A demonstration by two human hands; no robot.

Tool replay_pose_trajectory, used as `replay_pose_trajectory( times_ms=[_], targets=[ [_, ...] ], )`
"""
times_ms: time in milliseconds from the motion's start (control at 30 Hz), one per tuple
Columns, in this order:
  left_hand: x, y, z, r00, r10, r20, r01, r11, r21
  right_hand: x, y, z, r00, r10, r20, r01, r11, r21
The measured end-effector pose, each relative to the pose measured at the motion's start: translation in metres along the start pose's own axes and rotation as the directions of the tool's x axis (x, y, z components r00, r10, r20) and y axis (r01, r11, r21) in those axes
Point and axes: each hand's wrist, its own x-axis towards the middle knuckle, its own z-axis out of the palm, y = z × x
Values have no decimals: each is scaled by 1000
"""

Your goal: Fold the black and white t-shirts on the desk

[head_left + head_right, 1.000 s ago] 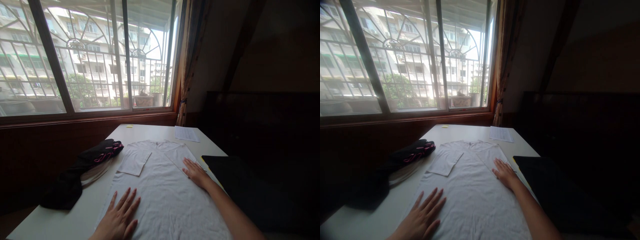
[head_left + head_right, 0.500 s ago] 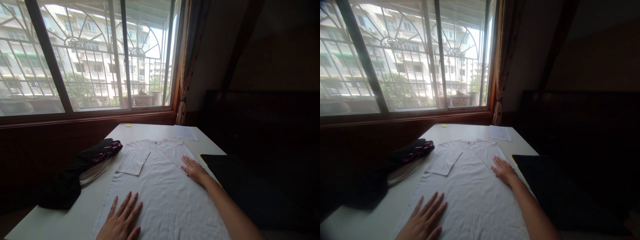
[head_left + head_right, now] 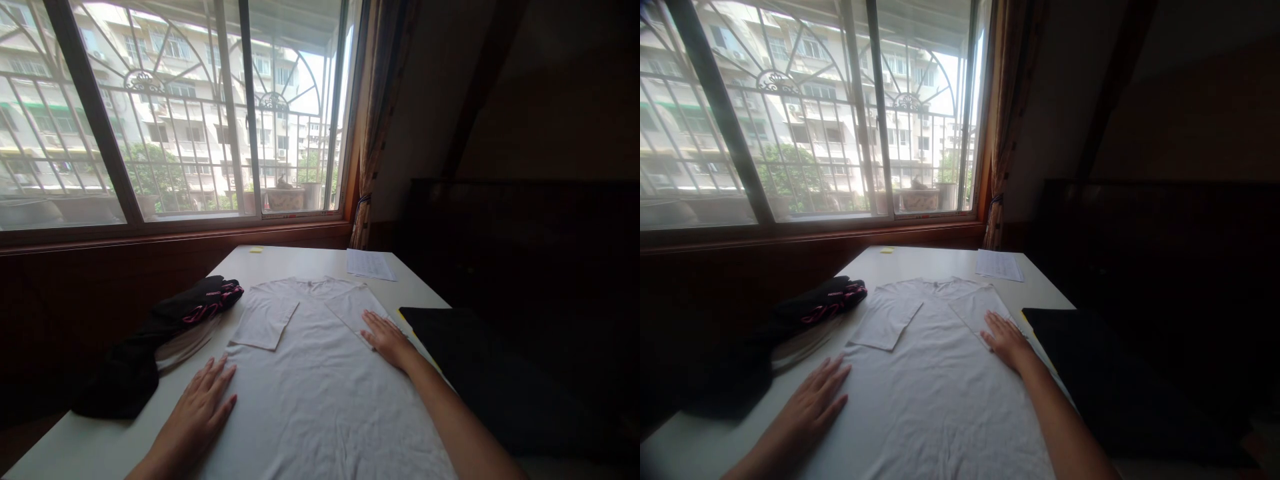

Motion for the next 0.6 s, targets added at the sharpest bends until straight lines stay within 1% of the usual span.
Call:
replay_pose_trajectory(
  times_ms=[100, 200, 267, 333, 433, 533, 600],
  targets=[
    [-3, -8, 6, 996, 0, -92, -3, 999, -33, -2, -4, -1, 999, 5, -35, -6, 1000, -18],
    [-5, -8, 6, 991, -5, -137, -4, 998, -66, -9, -10, -3, 993, 52, -102, -59, 996, -67],
    [-5, -7, 3, 987, -12, -158, -4, 994, -105, -21, -15, -6, 982, 81, -171, -100, 990, -103],
    [-5, -6, -2, 983, -34, -181, 7, 989, -150, -38, -21, -9, 967, 81, -243, -119, 982, -149],
    [-3, -7, -10, 978, -72, -198, 30, 979, -204, -74, -31, -18, 945, 50, -323, -134, 961, -242],
    [-2, -9, -19, 972, -113, -205, 56, 963, -264, -114, -33, -26, 930, 72, -360, -190, 933, -305],
    [-2, -10, -24, 971, -151, -186, 82, 940, -332, -140, -27, -28, 920, 114, -376, -245, 915, -322]
  ],
)
